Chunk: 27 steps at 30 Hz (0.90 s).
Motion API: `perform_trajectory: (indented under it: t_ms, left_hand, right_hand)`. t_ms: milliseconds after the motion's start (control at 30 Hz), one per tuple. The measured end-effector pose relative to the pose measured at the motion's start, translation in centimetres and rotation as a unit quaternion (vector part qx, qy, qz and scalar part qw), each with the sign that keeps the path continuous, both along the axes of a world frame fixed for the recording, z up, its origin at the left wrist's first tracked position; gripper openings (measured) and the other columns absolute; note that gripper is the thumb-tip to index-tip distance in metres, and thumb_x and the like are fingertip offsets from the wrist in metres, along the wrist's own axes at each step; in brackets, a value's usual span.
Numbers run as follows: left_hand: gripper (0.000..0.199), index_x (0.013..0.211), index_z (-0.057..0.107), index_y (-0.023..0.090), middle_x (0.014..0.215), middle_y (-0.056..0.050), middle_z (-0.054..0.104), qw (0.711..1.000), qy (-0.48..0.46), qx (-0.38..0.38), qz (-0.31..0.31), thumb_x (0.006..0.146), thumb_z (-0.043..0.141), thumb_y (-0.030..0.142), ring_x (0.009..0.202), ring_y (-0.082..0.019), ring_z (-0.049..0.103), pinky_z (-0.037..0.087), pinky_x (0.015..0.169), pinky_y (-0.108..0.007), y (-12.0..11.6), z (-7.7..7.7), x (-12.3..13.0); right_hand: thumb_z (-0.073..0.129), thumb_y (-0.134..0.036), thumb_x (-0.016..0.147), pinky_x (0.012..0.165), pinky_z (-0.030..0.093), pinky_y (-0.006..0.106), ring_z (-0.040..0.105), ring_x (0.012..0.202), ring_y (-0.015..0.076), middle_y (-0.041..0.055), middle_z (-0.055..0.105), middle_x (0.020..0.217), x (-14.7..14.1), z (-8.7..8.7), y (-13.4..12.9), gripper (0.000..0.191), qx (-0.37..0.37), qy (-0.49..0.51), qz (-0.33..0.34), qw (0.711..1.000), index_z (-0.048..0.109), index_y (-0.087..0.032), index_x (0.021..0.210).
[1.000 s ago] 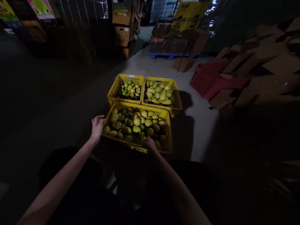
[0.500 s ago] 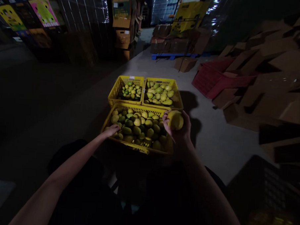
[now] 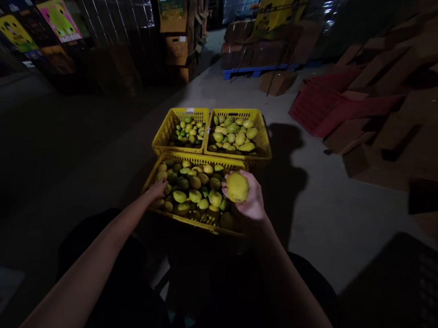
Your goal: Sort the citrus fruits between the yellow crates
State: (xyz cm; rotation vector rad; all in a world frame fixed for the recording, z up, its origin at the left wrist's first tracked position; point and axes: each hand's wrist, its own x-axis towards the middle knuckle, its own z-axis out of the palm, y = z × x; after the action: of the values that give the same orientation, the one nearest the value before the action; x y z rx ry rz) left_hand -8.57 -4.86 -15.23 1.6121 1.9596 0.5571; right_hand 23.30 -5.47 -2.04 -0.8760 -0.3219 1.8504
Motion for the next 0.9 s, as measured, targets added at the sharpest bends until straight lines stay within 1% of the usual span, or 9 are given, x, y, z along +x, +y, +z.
perform_trajectory:
  t_ms: [100, 200, 333, 400, 467, 567, 700, 800, 900]
  left_hand:
    - [0.032, 0.069, 0.059, 0.021, 0.097, -0.011, 0.062, 1.0, -0.015, -0.001, 0.012, 0.048, 0.079, 0.032, 0.105, -0.032, 0.059, 0.041, 0.095, -0.044, 0.4, -0.2, 0.0]
    - [0.032, 0.067, 0.06, 0.022, 0.091, -0.008, 0.064, 0.999, -0.04, 0.002, 0.018, 0.044, 0.081, 0.028, 0.106, -0.031, 0.059, 0.04, 0.097, -0.045, 0.6, 0.7, -0.2]
    - [0.05, 0.077, 0.066, 0.021, 0.097, -0.008, 0.066, 0.997, -0.072, 0.014, 0.021, 0.032, 0.086, 0.021, 0.114, -0.033, 0.054, 0.035, 0.104, -0.044, 0.8, 4.2, 0.0]
    - [0.057, 0.09, 0.067, 0.019, 0.101, -0.009, 0.066, 0.99, -0.142, 0.023, 0.011, 0.037, 0.087, 0.026, 0.112, -0.032, 0.055, 0.036, 0.104, -0.043, 0.5, 6.8, 0.7]
    - [0.056, 0.101, 0.065, 0.017, 0.104, -0.009, 0.067, 0.952, -0.304, 0.029, 0.002, 0.05, 0.083, 0.031, 0.108, -0.028, 0.058, 0.041, 0.1, -0.042, -0.2, 9.4, 1.9]
    - [0.042, 0.104, 0.062, 0.019, 0.108, -0.008, 0.066, 0.842, -0.535, 0.057, 0.041, 0.066, 0.073, 0.034, 0.106, -0.024, 0.06, 0.046, 0.095, -0.038, -1.5, 12.5, 3.9]
    - [0.038, 0.106, 0.06, 0.019, 0.116, -0.01, 0.064, 0.706, -0.703, 0.066, 0.053, 0.08, 0.052, 0.045, 0.111, -0.024, 0.058, 0.05, 0.091, -0.039, -2.6, 14.8, 5.6]
    - [0.043, 0.11, 0.06, 0.017, 0.117, -0.011, 0.064, 0.657, -0.752, 0.054, 0.014, 0.08, 0.046, 0.045, 0.112, -0.026, 0.058, 0.05, 0.091, -0.043, -2.6, 15.7, 6.0]
    - [0.039, 0.101, 0.063, 0.018, 0.1, -0.01, 0.068, 0.633, -0.774, 0.016, 0.031, 0.079, 0.046, 0.045, 0.098, -0.024, 0.064, 0.053, 0.084, -0.042, -2.1, 16.1, 6.5]
  right_hand:
    - [0.056, -0.032, 0.075, 0.038, 0.045, 0.02, 0.057, 0.05, 0.0133, 0.0026, 0.063, 0.064, 0.2, 0.3, 0.2, 0.014, -0.002, 0.006, 0.041, 0.999, 0.055, -0.018, 0.078]
    - [0.054, -0.032, 0.076, 0.036, 0.043, 0.02, 0.057, 0.049, 0.0136, 0.0028, 0.062, 0.062, 0.3, 0.5, 0.2, 0.014, -0.003, 0.004, 0.066, 0.998, 0.055, -0.018, 0.079]
    - [0.05, -0.033, 0.081, 0.036, 0.045, 0.021, 0.057, 0.049, 0.0136, 0.0042, 0.064, 0.065, 0.1, 0.8, -0.3, 0.017, -0.011, -0.012, 0.035, 0.999, 0.056, -0.017, 0.079]
    - [0.05, -0.033, 0.082, 0.039, 0.047, 0.021, 0.058, 0.05, 0.0139, 0.0027, 0.064, 0.063, -0.3, 1.0, -0.6, 0.017, -0.028, -0.012, 0.004, 1.0, 0.055, -0.018, 0.078]
    - [0.051, -0.033, 0.082, 0.042, 0.049, 0.022, 0.059, 0.05, 0.0142, 0.0001, 0.061, 0.058, -0.8, 1.0, -1.0, 0.014, -0.048, -0.013, -0.019, 0.999, 0.053, -0.019, 0.077]
    - [0.052, -0.034, 0.082, 0.042, 0.047, 0.022, 0.059, 0.049, 0.0147, -0.0008, 0.057, 0.054, -2.0, 0.8, -1.8, 0.015, -0.063, -0.021, -0.009, 0.998, 0.052, -0.02, 0.076]
    - [0.05, -0.04, 0.082, 0.05, 0.05, 0.026, 0.062, 0.056, 0.0172, 0.0026, 0.061, 0.061, -3.6, -0.1, -2.8, 0.021, -0.084, -0.039, 0.025, 0.995, 0.054, -0.02, 0.076]
    - [0.045, -0.043, 0.083, 0.059, 0.054, 0.035, 0.067, 0.066, 0.0226, 0.0062, 0.065, 0.068, -4.0, -0.9, -3.3, 0.024, -0.066, -0.067, 0.038, 0.995, 0.054, -0.021, 0.077]
    - [0.046, -0.046, 0.081, 0.06, 0.054, 0.038, 0.068, 0.069, 0.025, 0.0074, 0.067, 0.068, -3.7, -0.9, -3.5, 0.026, -0.064, -0.08, 0.036, 0.994, 0.055, -0.022, 0.078]
